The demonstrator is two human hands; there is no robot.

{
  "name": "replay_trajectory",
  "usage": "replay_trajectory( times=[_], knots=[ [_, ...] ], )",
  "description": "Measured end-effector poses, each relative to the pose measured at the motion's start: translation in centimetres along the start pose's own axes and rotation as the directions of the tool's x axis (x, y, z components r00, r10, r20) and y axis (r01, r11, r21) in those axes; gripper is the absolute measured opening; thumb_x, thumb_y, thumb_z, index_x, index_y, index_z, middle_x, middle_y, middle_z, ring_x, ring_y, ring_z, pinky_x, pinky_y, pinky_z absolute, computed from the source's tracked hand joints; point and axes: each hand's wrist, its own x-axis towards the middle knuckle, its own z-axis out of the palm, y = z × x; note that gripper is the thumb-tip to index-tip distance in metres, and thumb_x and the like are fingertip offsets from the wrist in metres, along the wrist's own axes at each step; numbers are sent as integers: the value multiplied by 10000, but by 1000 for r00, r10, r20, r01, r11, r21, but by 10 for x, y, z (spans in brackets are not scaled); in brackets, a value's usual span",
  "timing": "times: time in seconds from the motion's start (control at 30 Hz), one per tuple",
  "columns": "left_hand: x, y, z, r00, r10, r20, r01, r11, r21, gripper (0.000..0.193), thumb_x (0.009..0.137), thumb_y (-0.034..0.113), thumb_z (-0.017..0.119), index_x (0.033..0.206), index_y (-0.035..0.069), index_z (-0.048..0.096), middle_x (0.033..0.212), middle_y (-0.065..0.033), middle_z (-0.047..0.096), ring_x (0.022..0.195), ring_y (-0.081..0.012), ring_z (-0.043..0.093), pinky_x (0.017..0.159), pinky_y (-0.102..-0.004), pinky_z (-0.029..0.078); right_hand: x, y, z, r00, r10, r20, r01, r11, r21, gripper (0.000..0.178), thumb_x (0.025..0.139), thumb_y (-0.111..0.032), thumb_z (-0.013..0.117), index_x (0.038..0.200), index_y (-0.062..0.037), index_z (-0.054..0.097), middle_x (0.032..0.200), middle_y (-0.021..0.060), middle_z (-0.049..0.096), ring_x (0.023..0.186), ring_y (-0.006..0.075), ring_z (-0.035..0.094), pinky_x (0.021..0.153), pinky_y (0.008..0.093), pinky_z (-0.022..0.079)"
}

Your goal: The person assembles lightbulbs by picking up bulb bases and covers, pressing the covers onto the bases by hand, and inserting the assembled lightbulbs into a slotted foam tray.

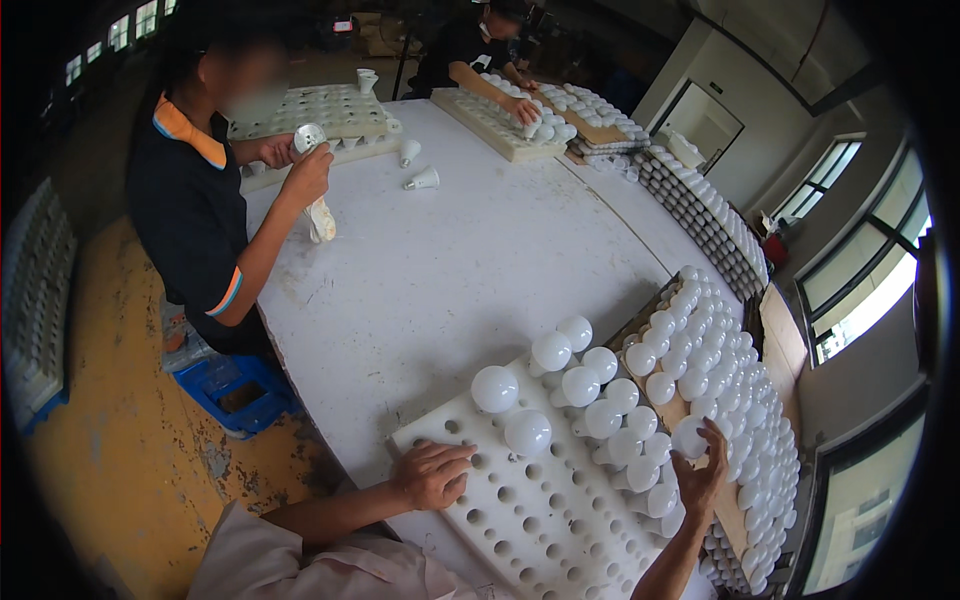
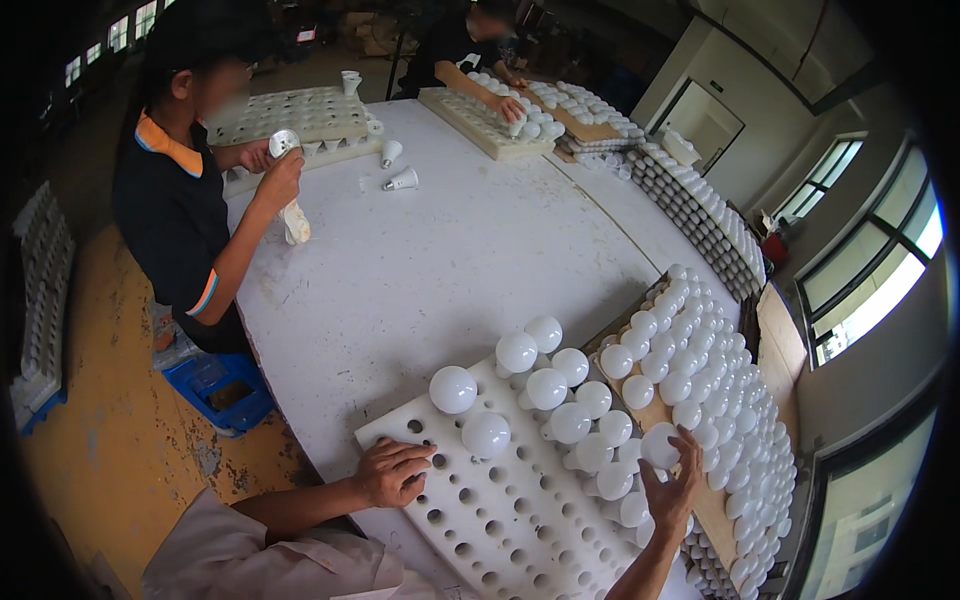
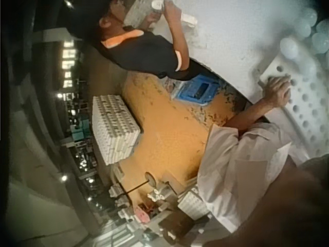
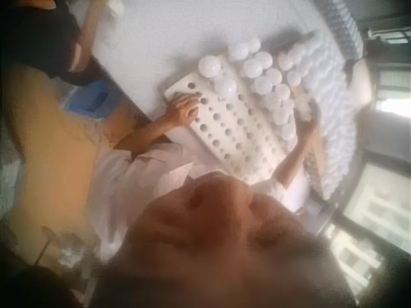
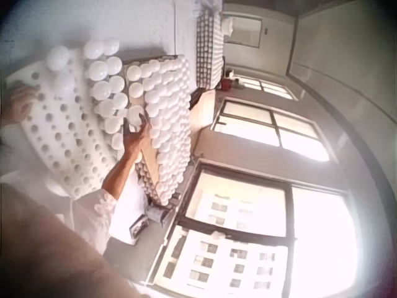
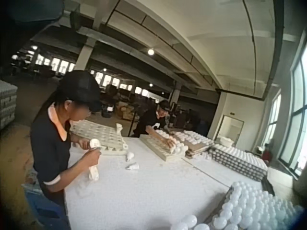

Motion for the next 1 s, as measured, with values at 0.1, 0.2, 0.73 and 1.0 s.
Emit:
replay_trajectory(
  times=[0.1,0.2,0.73,1.0],
  knots=[
    [2,1,2,1000,22,7,-22,999,-31,176,717,115,658,889,84,636,1090,-61,687,945,-187,657,755,-331,474,-54,-33,-22,924,-39,381,73,995,-74,659,506,-121,878,1097,-58,594,1152,142,621,1089,356,561,917,424,470],
    [0,1,-1,999,32,10,-32,999,-27,164,721,113,652,882,84,637,1078,-65,691,938,-193,658,766,-343,475,-86,-45,-10,767,106,633,16,983,-184,743,583,-264,870,1224,-74,547,1150,129,625,1090,326,558,937,413,459],
    [-1,0,3,994,109,-1,-109,994,-7,119,703,80,609,802,28,649,996,-140,699,905,-288,660,780,-393,477,-103,-46,30,897,37,440,-378,580,722,624,751,-219,752,1301,-61,505,1262,109,546,1148,225,540,915,373,482],
    [0,-2,0,992,125,2,-125,992,31,96,709,60,599,788,29,644,954,-138,705,901,-292,669,763,-403,478,-135,-28,91,788,5,615,-615,-18,788,802,734,-214,797,1401,-81,370,1292,139,544,1107,224,570,820,335,529]
  ],
)
